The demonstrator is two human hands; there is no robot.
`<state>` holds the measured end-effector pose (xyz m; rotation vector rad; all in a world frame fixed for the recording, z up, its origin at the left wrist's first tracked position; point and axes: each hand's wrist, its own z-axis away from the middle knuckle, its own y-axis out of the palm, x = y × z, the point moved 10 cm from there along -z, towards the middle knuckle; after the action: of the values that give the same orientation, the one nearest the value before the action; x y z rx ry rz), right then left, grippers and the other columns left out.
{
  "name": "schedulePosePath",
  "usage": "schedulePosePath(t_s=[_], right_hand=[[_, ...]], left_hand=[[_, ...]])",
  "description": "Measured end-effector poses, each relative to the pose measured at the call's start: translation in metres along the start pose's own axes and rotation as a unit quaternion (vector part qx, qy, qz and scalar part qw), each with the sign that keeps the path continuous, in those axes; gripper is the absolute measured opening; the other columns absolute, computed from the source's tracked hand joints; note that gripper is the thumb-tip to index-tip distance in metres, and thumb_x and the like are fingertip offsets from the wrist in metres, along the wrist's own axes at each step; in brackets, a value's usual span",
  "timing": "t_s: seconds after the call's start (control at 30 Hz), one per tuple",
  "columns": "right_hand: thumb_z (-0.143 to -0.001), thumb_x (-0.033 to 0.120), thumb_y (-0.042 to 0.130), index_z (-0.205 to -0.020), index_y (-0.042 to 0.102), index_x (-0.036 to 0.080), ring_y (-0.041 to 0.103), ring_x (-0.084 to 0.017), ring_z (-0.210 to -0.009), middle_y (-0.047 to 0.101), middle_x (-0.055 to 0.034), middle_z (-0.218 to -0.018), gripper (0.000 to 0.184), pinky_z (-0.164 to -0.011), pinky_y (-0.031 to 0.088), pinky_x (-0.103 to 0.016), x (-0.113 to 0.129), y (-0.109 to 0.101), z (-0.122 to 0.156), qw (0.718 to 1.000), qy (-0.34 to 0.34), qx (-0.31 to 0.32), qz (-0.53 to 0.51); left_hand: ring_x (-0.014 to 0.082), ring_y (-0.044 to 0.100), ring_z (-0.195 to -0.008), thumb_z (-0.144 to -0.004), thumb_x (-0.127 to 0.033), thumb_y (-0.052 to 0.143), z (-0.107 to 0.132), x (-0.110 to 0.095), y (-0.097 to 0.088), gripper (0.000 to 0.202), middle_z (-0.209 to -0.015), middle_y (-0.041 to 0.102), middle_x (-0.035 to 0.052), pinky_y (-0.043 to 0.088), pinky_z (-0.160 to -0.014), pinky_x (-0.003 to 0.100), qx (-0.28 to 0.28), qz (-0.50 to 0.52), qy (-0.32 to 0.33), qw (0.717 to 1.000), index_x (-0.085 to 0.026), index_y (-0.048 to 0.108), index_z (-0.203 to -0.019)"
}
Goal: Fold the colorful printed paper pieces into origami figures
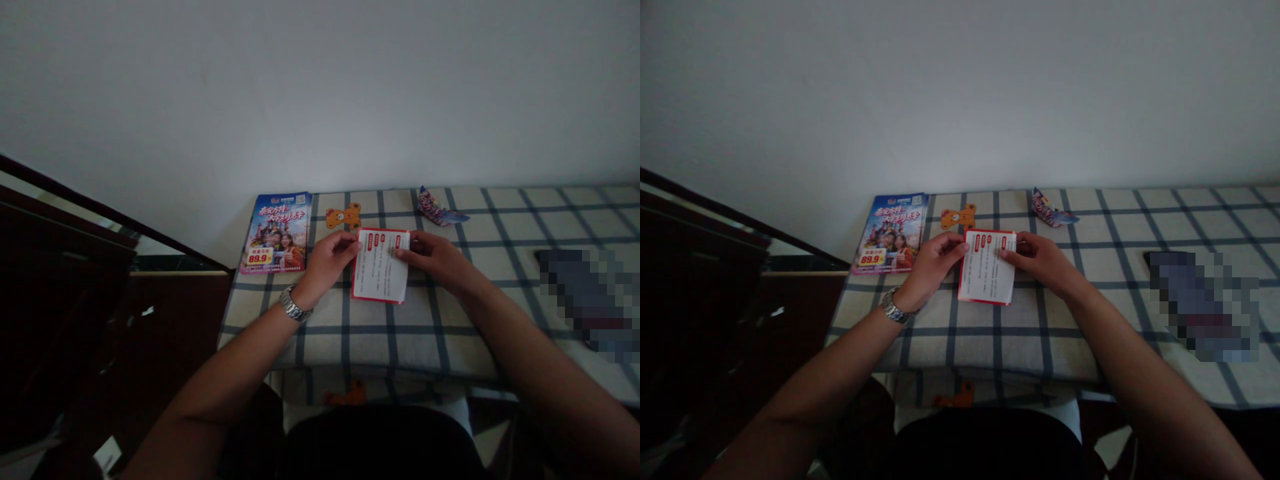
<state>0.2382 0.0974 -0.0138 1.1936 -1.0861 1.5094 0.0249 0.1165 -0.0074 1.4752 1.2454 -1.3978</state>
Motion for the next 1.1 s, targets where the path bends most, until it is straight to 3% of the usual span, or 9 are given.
schedulePosePath(t_s=[0.3, 0.53, 0.67, 0.83, 1.1], right_hand=[[-0.078, 0.055, 0.088, -0.102, 0.077, 0.023, 0.078, -0.030, -0.103, 0.082, -0.0078, -0.111, 0.041, -0.097, 0.064, -0.049, -0.003, -0.001, 0.000, 1.000, 0.005, 0.017, 0.000], [-0.079, 0.059, 0.086, -0.100, 0.076, 0.023, 0.079, -0.028, -0.086, 0.083, -0.0071, -0.096, 0.043, -0.076, 0.067, -0.041, -0.003, -0.003, 0.000, 1.000, 0.015, -0.027, -0.001], [-0.078, 0.060, 0.086, -0.095, 0.075, 0.021, 0.078, -0.027, -0.083, 0.082, -0.0078, -0.092, 0.044, -0.075, 0.067, -0.041, 0.004, -0.006, 0.002, 0.999, 0.000, -0.041, 0.035], [-0.081, 0.060, 0.083, -0.096, 0.077, 0.022, 0.078, -0.027, -0.081, 0.082, -0.0077, -0.091, 0.042, -0.073, 0.066, -0.041, 0.009, -0.003, 0.003, 0.997, -0.010, -0.032, 0.063], [-0.082, 0.059, 0.083, -0.096, 0.076, 0.022, 0.078, -0.027, -0.083, 0.082, -0.0071, -0.093, 0.039, -0.074, 0.066, -0.039, 0.010, 0.002, 0.004, 0.998, -0.017, -0.018, 0.063]], left_hand=[[0.0152, 0.070, -0.084, -0.094, -0.045, 0.075, 0.000, 0.004, -0.002, 0.028, -0.095, 0.075, 0.0049, 0.057, -0.076, 0.028, -0.004, -0.004, -0.005, 1.000, -0.019, 0.071, -0.100], [0.0156, 0.071, -0.085, -0.095, -0.043, 0.075, 0.003, 0.005, 0.012, 0.026, -0.096, 0.076, 0.0063, 0.060, -0.076, 0.029, 0.054, 0.005, -0.016, 0.998, -0.018, 0.070, -0.102], [0.0156, 0.072, -0.085, -0.096, -0.044, 0.074, 0.005, 0.005, 0.015, 0.027, -0.097, 0.076, 0.0071, 0.060, -0.075, 0.028, 0.068, 0.008, -0.022, 0.997, -0.018, 0.070, -0.103], [0.0169, 0.072, -0.092, -0.098, -0.047, 0.070, 0.004, -0.001, 0.012, 0.031, -0.103, 0.076, 0.0080, 0.061, -0.081, 0.029, 0.054, 0.006, -0.008, 0.998, -0.018, 0.069, -0.109], [0.0165, 0.073, -0.095, -0.097, -0.038, 0.074, 0.003, -0.006, 0.009, 0.027, -0.104, 0.075, 0.0070, 0.060, -0.089, 0.030, 0.038, 0.016, 0.022, 0.999, -0.018, 0.066, -0.114]])
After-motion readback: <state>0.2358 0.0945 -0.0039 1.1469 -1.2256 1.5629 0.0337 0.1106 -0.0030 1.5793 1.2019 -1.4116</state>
